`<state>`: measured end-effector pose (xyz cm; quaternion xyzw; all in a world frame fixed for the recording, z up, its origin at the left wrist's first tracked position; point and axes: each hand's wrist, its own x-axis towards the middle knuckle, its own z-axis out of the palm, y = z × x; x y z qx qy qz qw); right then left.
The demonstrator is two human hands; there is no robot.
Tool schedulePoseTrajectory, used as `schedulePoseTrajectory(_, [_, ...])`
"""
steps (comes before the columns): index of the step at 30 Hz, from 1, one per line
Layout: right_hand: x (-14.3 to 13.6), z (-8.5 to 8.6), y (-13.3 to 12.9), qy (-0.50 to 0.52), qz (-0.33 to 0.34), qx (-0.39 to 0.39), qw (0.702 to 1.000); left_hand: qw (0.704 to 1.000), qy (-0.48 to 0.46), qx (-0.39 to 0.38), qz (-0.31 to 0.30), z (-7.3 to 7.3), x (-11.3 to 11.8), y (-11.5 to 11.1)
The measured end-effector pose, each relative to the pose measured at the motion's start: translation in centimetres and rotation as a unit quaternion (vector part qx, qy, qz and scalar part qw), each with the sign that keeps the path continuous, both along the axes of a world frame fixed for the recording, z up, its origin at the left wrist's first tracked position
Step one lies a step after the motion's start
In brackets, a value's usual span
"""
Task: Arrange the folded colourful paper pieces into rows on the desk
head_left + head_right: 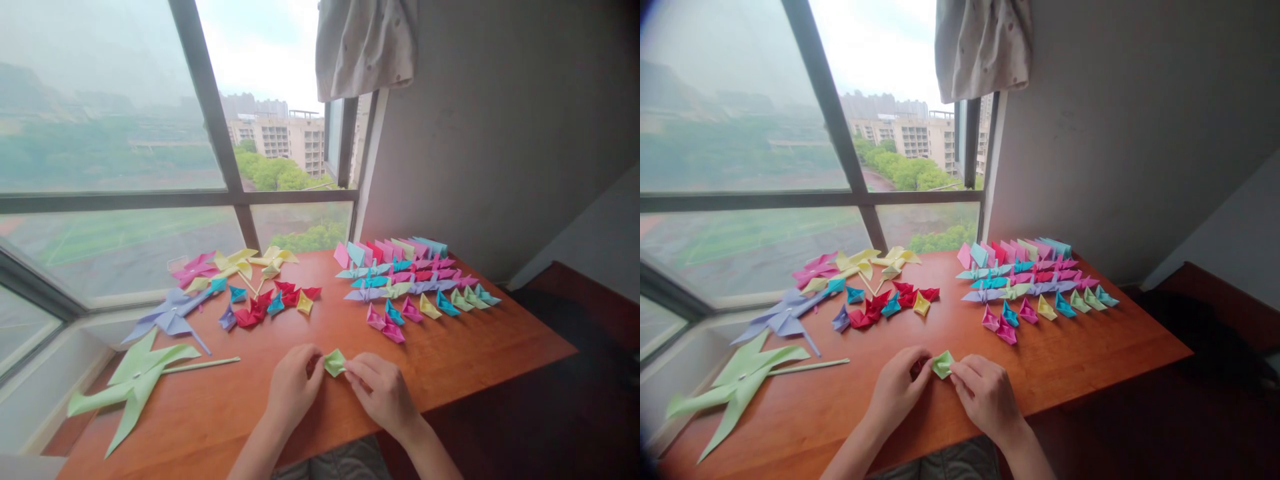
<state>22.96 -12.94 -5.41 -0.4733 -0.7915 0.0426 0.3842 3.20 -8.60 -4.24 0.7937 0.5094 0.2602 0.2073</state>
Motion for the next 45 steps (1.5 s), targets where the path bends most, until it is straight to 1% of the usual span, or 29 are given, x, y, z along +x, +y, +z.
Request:
schedulePoseTrajectory(5, [-0.2, 0.0, 0.0, 0.019, -0.017, 0.018, 1.000, 0.998, -0.056, -0.025, 0.007, 0.0, -0.3, 0.0])
schedulePoseTrajectory(7, [-0.1, -0.1, -0.2, 0.052, -0.043, 0.040, 0.997, 0.996, -0.077, -0.035, 0.013, -0.1, -0.4, 0.0])
schedulePoseTrajectory(10, [1.0, -0.2, -0.7, 0.110, -0.110, 0.077, 0.985, 0.997, -0.070, -0.031, 0.012, -0.2, -0.5, 0.1])
schedulePoseTrajectory(12, [2.7, -0.2, -1.1, 0.132, -0.169, 0.094, 0.972, 0.999, -0.050, -0.019, 0.005, -0.2, -0.5, 0.0])
schedulePoseTrajectory(14, [5.0, -0.1, -1.2, 0.140, -0.241, 0.106, 0.954, 0.999, -0.034, -0.009, -0.002, -0.2, -0.5, 0.0])
schedulePoseTrajectory(16, [7.6, -0.2, -1.0, 0.131, -0.315, 0.110, 0.934, 1.000, -0.024, -0.003, -0.005, -0.2, -0.4, 0.1])
schedulePoseTrajectory(18, [9.8, -0.6, -0.6, 0.100, -0.358, 0.103, 0.923, 1.000, -0.019, 0.001, -0.006, -0.2, -0.4, 0.1])
schedulePoseTrajectory(20, [11.4, -1.2, -0.2, 0.060, -0.366, 0.086, 0.925, 1.000, -0.016, 0.005, -0.008, -0.1, -0.4, 0.1])
schedulePoseTrajectory(22, [12.4, -2.1, 0.1, 0.031, -0.362, 0.074, 0.929, 1.000, -0.014, 0.011, -0.007, -0.1, -0.4, 0.1])
schedulePoseTrajectory(25, [12.8, -3.1, 0.4, 0.014, -0.360, 0.072, 0.930, 1.000, -0.011, 0.017, -0.007, 0.0, -0.4, 0.0])
schedulePoseTrajectory(27, [12.9, -3.5, 0.5, 0.010, -0.357, 0.067, 0.931, 1.000, -0.008, 0.018, -0.009, 0.0, -0.3, 0.0])
schedulePoseTrajectory(33, [12.6, -3.5, 0.5, 0.013, -0.359, 0.040, 0.932, 1.000, 0.007, 0.011, -0.014, 0.1, -0.3, 0.0])
schedulePoseTrajectory(40, [12.7, -3.4, 0.4, 0.026, -0.346, 0.025, 0.937, 1.000, 0.014, 0.004, -0.019, 0.0, -0.3, 0.0])
schedulePoseTrajectory(45, [12.7, -3.6, 0.4, 0.031, -0.354, 0.019, 0.934, 1.000, 0.017, 0.004, -0.022, -0.1, -0.3, 0.0])
